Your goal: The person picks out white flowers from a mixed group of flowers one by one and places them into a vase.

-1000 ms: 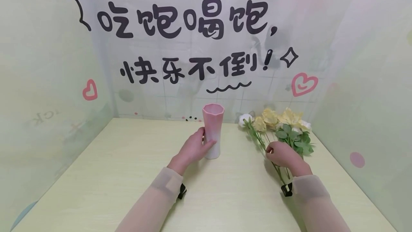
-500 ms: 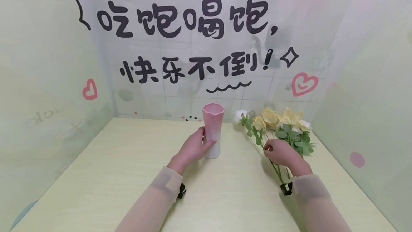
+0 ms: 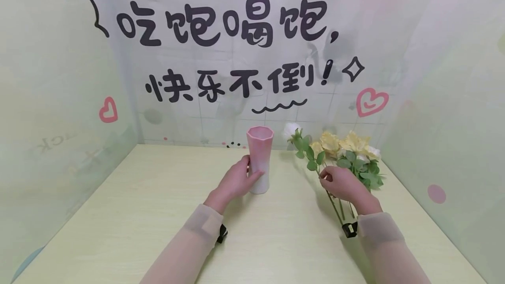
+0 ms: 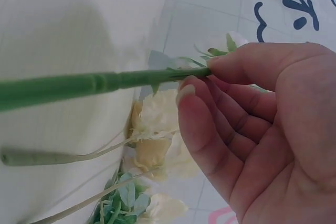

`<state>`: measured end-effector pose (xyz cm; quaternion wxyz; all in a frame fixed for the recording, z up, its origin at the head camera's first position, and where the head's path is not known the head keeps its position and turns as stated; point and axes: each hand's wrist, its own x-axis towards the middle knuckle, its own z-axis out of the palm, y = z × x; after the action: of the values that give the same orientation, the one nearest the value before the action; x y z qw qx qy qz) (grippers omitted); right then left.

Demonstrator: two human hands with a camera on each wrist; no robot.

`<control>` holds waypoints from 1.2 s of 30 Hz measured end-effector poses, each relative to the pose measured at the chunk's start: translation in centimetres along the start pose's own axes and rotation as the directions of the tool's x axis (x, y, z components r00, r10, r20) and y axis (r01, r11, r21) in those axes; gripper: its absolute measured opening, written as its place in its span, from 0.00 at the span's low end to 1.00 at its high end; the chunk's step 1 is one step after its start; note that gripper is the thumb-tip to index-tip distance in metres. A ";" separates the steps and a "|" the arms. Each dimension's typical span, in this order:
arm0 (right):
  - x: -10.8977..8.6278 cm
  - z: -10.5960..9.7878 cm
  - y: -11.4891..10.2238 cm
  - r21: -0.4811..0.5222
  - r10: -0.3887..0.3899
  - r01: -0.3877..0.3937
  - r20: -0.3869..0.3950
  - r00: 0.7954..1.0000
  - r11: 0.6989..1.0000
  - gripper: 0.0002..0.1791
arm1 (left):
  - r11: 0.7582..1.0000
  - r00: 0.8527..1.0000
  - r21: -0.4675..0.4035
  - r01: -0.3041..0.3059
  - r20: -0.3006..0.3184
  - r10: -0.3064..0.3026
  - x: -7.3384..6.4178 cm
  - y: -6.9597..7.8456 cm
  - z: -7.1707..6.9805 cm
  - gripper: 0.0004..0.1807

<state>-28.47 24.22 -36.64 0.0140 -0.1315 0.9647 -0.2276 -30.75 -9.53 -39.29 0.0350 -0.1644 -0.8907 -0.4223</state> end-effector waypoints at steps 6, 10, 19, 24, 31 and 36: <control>0.1 0.0 -0.2 0.033 -0.009 0.010 -0.021 1.000 0.999 0.16 | 1.000 1.000 0.004 0.002 0.000 -0.002 0.0 0.0 0.0 0.37; 0.1 -0.1 -0.5 0.059 -0.005 0.007 -0.039 0.999 0.998 0.15 | 1.000 1.000 0.004 0.003 0.001 -0.003 0.0 0.0 0.0 0.37; 0.1 -0.3 -0.8 0.071 -0.029 0.036 -0.096 0.995 0.997 0.13 | 1.000 1.000 0.013 0.008 0.004 -0.008 0.1 -0.1 0.0 0.37; 0.1 -0.4 -1.0 0.078 -0.041 0.053 -0.153 0.987 0.996 0.13 | 1.000 1.000 0.012 0.009 0.005 -0.009 0.1 -0.1 0.0 0.37; 0.1 -0.4 -1.2 0.092 -0.050 0.071 -0.215 0.975 0.993 0.14 | 1.000 1.000 0.002 0.004 0.004 -0.004 0.0 0.0 0.0 0.36; 0.1 -0.3 -1.4 0.094 -0.075 0.104 -0.274 0.959 0.990 0.12 | 1.000 1.000 0.006 0.011 0.011 -0.012 0.0 0.0 0.0 0.37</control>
<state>-28.21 23.16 -35.71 -0.1206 -0.1419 0.9371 -0.2953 -30.81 -9.56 -39.28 0.0281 -0.1615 -0.8931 -0.4190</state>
